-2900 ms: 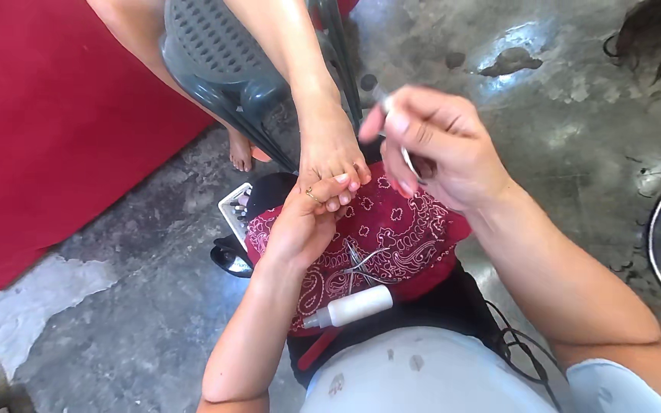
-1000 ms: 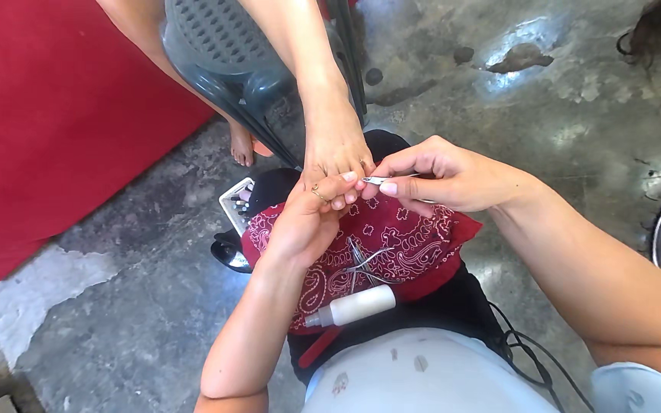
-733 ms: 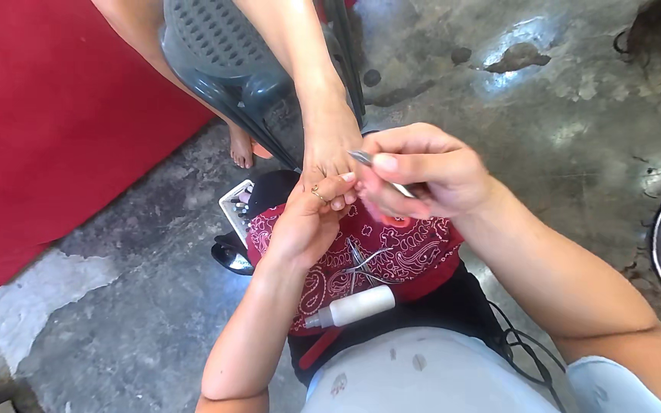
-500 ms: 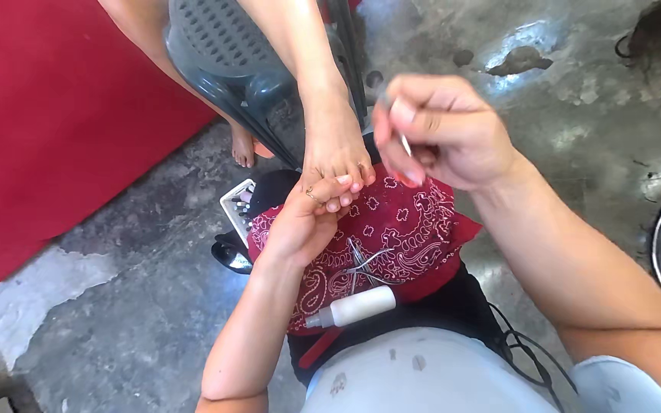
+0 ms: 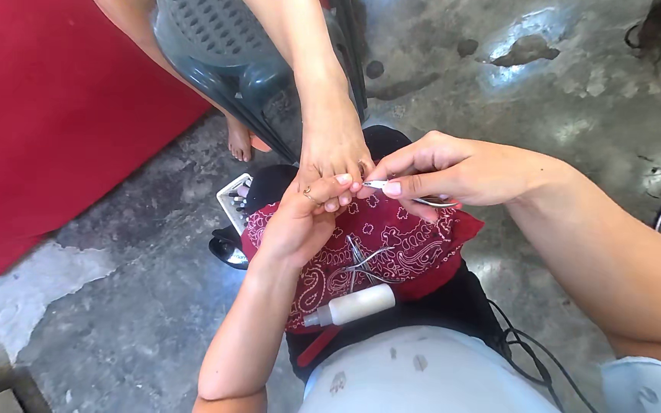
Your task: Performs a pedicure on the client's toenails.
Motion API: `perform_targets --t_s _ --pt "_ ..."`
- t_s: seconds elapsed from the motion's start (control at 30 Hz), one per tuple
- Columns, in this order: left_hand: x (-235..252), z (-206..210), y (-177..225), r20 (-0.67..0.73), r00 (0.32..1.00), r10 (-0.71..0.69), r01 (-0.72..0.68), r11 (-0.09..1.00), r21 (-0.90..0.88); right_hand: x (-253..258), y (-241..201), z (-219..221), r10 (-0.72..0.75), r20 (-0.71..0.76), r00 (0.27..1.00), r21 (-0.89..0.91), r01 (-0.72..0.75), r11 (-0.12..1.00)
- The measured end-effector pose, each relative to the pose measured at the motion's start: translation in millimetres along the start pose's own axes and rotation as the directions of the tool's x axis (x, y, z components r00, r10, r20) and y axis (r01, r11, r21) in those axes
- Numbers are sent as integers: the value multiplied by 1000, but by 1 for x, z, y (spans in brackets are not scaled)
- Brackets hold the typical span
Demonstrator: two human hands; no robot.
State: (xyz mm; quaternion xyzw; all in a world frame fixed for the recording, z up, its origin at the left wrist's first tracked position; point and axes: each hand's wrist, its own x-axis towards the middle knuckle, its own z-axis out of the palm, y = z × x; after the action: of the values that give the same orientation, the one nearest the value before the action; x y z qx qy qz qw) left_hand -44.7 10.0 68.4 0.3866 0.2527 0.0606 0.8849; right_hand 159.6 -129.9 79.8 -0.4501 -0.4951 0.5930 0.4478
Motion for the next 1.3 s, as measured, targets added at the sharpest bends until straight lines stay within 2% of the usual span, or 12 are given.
perform_targets --t_s 0.27,0.5,0.8,1.2,1.3 --pt "0 3 0 -19 1000 7 -6 1000 14 -4 -13 11 74 -88 993 -135 -85 987" --pt "0 5 0 -28 999 16 -15 999 34 -6 -17 16 112 -135 984 -165 -134 977" --pt "0 4 0 -27 1000 10 -9 999 32 -8 -9 17 166 -145 975 168 -141 976" --pt "1 6 0 -28 1000 8 -6 999 43 -9 -9 21 76 -175 982 -70 -89 994" --pt "0 6 0 -31 999 6 -4 999 53 -9 -8 22 93 -191 977 -8 -96 995"
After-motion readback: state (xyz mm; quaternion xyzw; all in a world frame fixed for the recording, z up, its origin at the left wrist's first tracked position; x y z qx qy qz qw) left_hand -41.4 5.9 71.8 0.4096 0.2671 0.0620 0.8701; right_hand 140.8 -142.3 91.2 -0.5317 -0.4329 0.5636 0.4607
